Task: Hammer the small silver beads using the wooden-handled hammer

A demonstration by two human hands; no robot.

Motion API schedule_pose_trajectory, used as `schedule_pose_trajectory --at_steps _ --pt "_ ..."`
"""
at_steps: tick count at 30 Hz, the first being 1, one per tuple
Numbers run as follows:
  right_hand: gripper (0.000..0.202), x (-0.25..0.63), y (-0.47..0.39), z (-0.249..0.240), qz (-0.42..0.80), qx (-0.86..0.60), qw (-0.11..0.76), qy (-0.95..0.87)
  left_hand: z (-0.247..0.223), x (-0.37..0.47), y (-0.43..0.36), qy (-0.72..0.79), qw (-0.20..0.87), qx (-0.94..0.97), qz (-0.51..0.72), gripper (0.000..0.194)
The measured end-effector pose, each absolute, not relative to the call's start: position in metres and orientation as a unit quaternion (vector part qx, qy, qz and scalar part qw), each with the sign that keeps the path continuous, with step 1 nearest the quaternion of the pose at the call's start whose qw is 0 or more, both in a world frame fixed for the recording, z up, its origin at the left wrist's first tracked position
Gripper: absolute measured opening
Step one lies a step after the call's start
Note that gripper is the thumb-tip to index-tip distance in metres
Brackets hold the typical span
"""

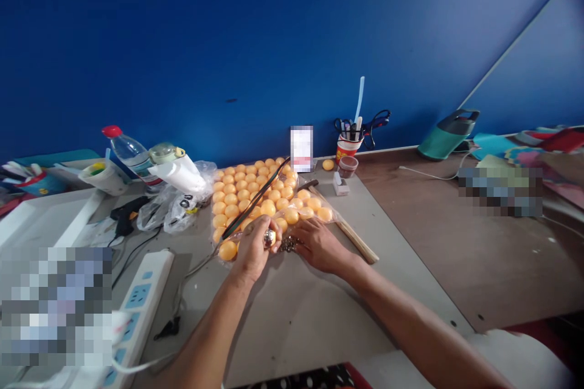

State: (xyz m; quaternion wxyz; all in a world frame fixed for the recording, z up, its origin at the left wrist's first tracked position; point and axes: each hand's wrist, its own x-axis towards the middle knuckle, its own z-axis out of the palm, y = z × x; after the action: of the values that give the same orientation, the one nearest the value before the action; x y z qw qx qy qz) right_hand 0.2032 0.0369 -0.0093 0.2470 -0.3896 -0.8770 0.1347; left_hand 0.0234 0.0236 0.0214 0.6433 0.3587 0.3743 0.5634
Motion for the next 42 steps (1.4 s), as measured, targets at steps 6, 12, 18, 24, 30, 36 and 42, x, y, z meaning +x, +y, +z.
schedule_pose_trajectory --at_steps 6,12,18,24,30,36,42 --pt "0.012 0.2 0.035 -0.008 0.136 -0.401 0.21 -0.881 0.024 0.026 0.026 0.344 0.675 0.291 0.584 0.029" --pt "0.01 0.2 0.037 -0.013 0.146 -0.381 0.256 -0.876 0.025 0.024 0.024 0.298 0.715 0.316 0.548 0.037" --pt "0.004 0.199 0.036 -0.015 0.145 -0.384 0.258 -0.874 0.028 0.019 0.024 0.326 0.693 0.322 0.557 0.036" --pt "0.009 0.201 0.036 -0.017 0.14 -0.373 0.259 -0.88 0.031 0.019 0.023 0.322 0.685 0.337 0.56 0.035" --pt "0.01 0.2 0.036 -0.019 0.132 -0.382 0.243 -0.882 0.031 0.021 0.023 0.325 0.675 0.36 0.556 0.034" --pt "0.01 0.199 0.035 -0.017 0.138 -0.385 0.233 -0.882 0.026 0.023 0.022 0.315 0.69 0.332 0.56 0.033" --pt "0.017 0.199 0.034 -0.013 0.147 -0.393 0.217 -0.881 0.027 0.026 0.023 0.289 0.717 0.292 0.563 0.047"
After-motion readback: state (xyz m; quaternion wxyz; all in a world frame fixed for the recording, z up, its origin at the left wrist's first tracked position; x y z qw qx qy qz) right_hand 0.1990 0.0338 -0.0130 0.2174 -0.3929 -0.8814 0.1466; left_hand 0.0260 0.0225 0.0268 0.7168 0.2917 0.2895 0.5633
